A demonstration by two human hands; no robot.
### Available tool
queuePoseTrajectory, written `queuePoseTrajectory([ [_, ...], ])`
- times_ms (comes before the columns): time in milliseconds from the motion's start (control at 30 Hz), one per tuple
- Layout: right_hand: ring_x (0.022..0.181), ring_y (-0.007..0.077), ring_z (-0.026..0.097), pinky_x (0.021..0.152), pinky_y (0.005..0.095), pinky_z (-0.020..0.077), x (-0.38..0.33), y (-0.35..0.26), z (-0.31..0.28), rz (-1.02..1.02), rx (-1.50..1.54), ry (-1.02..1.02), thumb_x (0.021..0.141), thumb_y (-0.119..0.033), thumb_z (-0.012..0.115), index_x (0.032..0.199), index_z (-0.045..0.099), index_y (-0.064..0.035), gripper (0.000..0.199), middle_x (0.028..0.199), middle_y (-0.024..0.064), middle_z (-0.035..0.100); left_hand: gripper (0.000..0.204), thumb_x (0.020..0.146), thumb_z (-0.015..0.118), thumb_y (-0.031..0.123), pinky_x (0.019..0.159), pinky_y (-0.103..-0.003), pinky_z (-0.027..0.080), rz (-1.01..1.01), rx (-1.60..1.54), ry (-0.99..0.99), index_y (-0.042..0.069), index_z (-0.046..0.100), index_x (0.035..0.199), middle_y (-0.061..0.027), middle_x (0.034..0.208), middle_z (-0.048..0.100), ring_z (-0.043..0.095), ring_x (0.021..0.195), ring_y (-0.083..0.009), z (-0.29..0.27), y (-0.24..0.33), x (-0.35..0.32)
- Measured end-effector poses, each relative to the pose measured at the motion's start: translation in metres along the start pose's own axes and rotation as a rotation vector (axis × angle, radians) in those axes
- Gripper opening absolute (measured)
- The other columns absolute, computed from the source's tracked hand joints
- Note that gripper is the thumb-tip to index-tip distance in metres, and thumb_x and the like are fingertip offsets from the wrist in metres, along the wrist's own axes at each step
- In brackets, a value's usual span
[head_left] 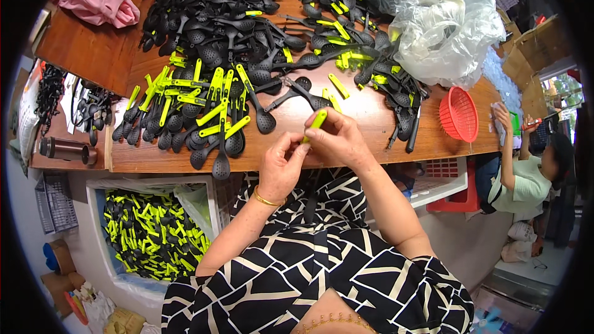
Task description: The person assembles black slotted spoons with neon green handles by inserting the handle into the spoon head and tapping it with a hammer. They repeatedly pick up spoon heads and handles from a pile, align them, and secure them on a wooden workbench.
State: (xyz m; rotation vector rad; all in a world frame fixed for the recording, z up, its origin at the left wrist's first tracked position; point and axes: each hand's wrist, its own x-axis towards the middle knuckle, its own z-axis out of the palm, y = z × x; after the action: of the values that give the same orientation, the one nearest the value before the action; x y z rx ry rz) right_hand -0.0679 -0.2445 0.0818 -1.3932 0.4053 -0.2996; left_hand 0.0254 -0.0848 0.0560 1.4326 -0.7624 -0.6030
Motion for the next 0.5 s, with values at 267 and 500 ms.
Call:
queuePoseTrajectory([
  [267, 0.090, 0.0103, 0.067, 0.084, 0.0260, 0.0550, 0.000, 0.016, 0.002, 0.222, 0.366, -0.024, 0.091, -0.012, 0.079, 0.111, 0.068, -0.0030, 0.024, 0.101, 0.0017, 0.071, 0.017, 0.103, 0.066, 0.014, 0.073, -0.021, 0.055, -0.406, -0.342, -0.163, 0.001, 0.063, 0.114, -0.0042, 0.091, 0.073, 0.070, 0.080, -0.0088, -0.015, -0.001, 0.005],
  [500, 0.090, 0.0104, 0.067, 0.083, 0.0278, 0.0564, -0.012, 0.019, 0.004, 0.081, 0.003, -0.013, 0.093, -0.010, 0.077, 0.109, 0.067, -0.0029, 0.020, 0.101, 0.0019, 0.071, 0.015, 0.103, 0.062, 0.008, 0.072, -0.024, 0.057, -0.149, -0.153, -0.080, -0.001, 0.064, 0.115, -0.0052, 0.094, 0.073, 0.072, 0.086, -0.0112, -0.004, -0.006, -0.012],
])
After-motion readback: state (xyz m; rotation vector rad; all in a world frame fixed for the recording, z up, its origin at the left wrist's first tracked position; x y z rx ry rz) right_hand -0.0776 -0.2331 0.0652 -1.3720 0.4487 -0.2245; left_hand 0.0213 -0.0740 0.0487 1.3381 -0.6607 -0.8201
